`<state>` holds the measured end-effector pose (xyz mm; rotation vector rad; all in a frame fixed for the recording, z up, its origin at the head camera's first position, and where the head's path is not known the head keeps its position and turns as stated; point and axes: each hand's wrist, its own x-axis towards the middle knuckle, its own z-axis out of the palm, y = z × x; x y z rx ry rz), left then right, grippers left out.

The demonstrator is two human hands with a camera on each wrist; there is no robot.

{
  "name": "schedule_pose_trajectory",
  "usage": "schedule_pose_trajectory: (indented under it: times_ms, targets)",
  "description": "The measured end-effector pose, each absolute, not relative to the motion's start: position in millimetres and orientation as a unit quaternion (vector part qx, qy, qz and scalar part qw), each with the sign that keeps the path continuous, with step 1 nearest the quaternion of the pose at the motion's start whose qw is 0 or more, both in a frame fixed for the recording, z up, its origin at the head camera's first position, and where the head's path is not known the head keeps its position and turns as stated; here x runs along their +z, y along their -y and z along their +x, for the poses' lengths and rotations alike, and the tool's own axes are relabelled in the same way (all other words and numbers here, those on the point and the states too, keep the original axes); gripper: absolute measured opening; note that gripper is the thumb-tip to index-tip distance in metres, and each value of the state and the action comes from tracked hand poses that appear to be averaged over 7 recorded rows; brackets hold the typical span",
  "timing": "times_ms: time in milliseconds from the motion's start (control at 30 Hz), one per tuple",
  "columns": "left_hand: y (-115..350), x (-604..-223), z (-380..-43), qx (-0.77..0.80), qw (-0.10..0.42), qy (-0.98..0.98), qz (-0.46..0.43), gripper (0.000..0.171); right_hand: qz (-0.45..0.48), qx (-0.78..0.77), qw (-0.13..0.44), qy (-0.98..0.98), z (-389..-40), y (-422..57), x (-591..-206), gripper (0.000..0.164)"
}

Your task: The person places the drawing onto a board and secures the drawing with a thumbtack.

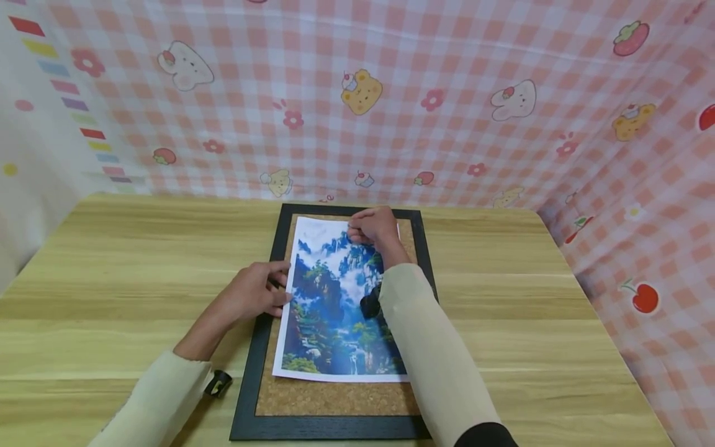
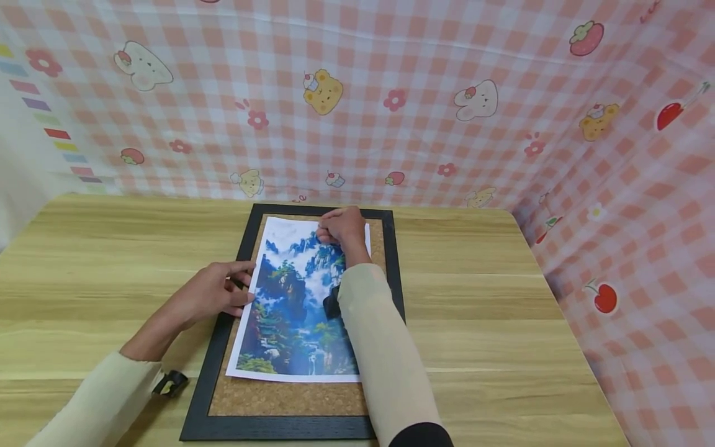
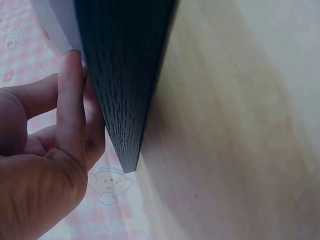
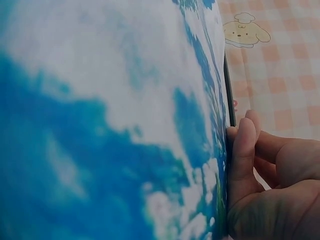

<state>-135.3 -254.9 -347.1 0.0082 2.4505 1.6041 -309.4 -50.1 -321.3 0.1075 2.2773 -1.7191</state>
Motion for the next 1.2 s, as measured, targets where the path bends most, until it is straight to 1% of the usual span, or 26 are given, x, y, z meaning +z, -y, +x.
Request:
schedule_pose_trajectory:
  times_ms: [367,1067,1200]
  targets:
    - [253.9,-349.3,-134.8,0.545,0.103,-0.832,0.005,0.063,0.050,-0.580,0.140,-0.801,-309.7,50.3,-321.4,0.010]
    - [255.1,-348.6,-134.4,0.541,0.104,-0.834,0.006,0.064,0.049,-0.579,0.150,-0.800,-309.0,50.7,-319.5,0.011]
    - [255.3,-348.1,-135.1,0.540,0.102,-0.835,0.007,0.064,0.046,-0.578,0.144,-0.802,-310.0,50.7,-319.5,0.011]
